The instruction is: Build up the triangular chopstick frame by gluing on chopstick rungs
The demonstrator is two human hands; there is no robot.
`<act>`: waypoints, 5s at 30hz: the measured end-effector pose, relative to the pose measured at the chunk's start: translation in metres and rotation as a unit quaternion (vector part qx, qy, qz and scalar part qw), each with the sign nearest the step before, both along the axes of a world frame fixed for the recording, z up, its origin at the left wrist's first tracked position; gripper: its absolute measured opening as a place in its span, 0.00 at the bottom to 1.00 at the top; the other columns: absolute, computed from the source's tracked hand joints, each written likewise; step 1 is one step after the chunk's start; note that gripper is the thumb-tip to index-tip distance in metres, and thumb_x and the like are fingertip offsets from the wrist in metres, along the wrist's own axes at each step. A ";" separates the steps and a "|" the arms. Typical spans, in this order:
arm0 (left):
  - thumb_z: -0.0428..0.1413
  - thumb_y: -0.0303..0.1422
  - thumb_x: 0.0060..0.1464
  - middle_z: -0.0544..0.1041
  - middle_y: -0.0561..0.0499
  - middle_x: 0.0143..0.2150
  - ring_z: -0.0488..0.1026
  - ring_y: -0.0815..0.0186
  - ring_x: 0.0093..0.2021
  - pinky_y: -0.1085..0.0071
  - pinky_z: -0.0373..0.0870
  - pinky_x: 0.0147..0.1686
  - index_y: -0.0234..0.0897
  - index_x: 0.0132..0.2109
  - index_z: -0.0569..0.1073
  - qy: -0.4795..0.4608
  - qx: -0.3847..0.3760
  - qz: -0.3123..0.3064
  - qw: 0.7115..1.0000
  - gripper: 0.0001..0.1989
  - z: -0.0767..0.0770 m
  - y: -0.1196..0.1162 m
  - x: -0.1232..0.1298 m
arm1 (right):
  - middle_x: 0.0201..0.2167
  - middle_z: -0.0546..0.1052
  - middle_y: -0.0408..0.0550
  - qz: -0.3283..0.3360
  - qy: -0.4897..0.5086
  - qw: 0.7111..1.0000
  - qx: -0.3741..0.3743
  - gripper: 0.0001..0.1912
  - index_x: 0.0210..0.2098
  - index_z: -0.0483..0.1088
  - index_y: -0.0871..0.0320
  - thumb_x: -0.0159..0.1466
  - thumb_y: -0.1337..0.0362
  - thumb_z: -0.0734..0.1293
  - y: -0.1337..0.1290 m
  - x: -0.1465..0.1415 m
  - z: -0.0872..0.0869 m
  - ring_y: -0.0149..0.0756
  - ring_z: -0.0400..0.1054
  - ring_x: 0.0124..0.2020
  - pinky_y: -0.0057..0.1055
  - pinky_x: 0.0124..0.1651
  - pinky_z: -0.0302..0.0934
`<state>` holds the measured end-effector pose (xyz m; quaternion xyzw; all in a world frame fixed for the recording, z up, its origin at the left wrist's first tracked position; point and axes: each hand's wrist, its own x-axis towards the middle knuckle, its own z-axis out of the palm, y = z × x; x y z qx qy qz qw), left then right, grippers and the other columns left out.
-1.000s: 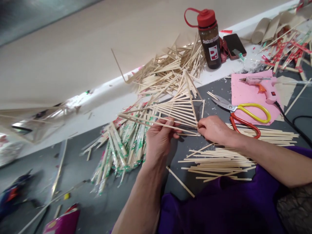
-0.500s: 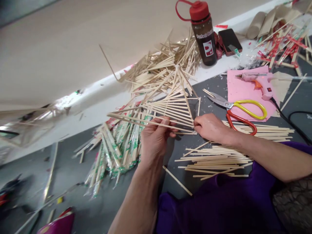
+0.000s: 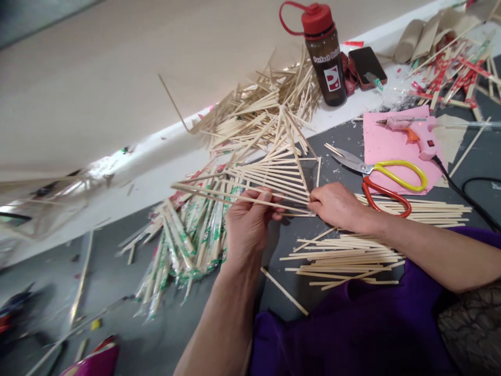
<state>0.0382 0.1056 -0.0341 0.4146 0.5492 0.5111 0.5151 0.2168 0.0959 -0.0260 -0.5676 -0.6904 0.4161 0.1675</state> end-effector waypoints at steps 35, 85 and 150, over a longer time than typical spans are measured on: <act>0.58 0.43 0.52 0.76 0.53 0.28 0.74 0.71 0.21 0.79 0.68 0.16 0.34 0.39 0.73 0.069 0.050 0.030 0.996 0.15 0.006 -0.010 -0.004 | 0.19 0.73 0.44 0.007 -0.016 1.000 0.005 0.13 0.26 0.74 0.59 0.63 0.65 0.60 -0.003 0.000 -0.005 0.30 0.63 0.21 0.26 0.27 0.48; 0.58 0.42 0.52 0.74 0.55 0.23 0.70 0.73 0.17 0.79 0.66 0.15 0.35 0.30 0.67 0.070 0.034 0.057 0.995 0.14 0.000 -0.005 -0.003 | 0.23 0.75 0.45 0.015 -0.038 0.999 0.021 0.12 0.29 0.75 0.58 0.63 0.65 0.61 -0.001 0.000 -0.003 0.31 0.65 0.26 0.26 0.30 0.50; 0.50 0.48 0.57 0.78 0.50 0.29 0.75 0.67 0.26 0.73 0.70 0.27 0.36 0.40 0.79 0.375 0.106 0.118 0.913 0.21 0.053 0.009 -0.040 | 0.38 0.79 0.49 0.074 -0.104 0.991 0.027 0.14 0.36 0.74 0.58 0.67 0.64 0.57 -0.007 -0.001 -0.007 0.37 0.72 0.39 0.29 0.35 0.54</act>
